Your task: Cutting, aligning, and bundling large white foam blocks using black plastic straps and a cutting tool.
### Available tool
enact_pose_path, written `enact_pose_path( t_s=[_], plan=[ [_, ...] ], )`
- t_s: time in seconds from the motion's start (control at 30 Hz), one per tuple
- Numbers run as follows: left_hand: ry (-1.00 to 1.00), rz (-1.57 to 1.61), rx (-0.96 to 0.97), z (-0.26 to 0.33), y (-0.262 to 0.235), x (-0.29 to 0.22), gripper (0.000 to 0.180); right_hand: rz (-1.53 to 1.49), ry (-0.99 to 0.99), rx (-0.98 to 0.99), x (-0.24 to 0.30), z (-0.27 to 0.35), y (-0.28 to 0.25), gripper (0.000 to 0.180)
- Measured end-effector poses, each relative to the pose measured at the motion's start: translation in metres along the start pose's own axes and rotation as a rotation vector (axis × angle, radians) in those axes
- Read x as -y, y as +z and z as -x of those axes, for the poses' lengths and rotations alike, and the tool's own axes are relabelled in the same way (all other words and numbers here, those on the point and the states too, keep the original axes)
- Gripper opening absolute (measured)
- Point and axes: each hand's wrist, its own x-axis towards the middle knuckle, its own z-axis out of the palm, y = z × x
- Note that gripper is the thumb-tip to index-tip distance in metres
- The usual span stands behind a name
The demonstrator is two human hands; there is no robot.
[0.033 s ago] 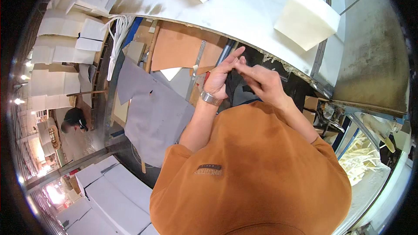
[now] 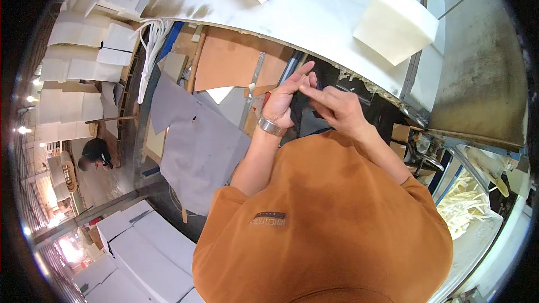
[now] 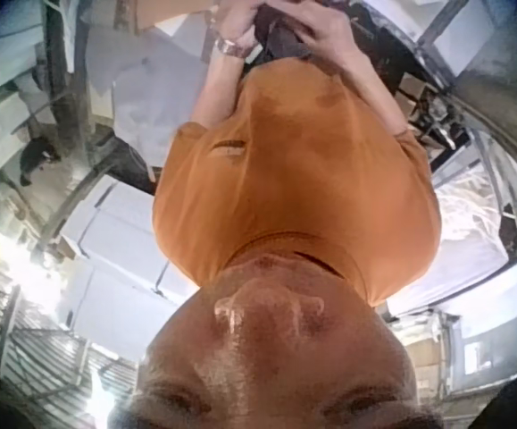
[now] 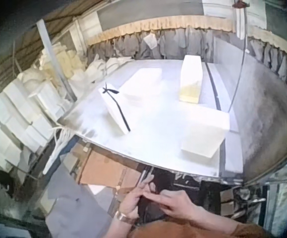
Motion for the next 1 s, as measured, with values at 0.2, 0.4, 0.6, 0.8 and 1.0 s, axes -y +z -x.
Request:
enact_pose_path(
  t_s=[0.2,0.4,0.6,0.8,1.0],
  plan=[
    [-0.058,0.068,0.046,-0.004,-0.043,0.009,0.038,0.011,0.006,0.117,-0.004,0.013,0.019,0.053],
    [0.042,0.167,-0.134,0.0,-0.048,0.013,0.029,-0.168,0.154,0.108,-0.005,0.02,0.038,0.03],
    [0.202,-0.128,-0.086,0.018,-0.03,-0.008,0.031,-0.464,0.385,0.075,-0.005,0.007,0.029,0.013],
    [0.041,-1.089,-0.11,0.041,-0.025,-0.019,0.023,-1.264,1.011,0.038,-0.02,0.018,0.023,0.025],
    [0.347,-1.134,0.007,0.049,-0.02,-0.008,0.017,-1.676,1.12,-0.207,-0.023,0.013,0.022,0.011]
  ],
)
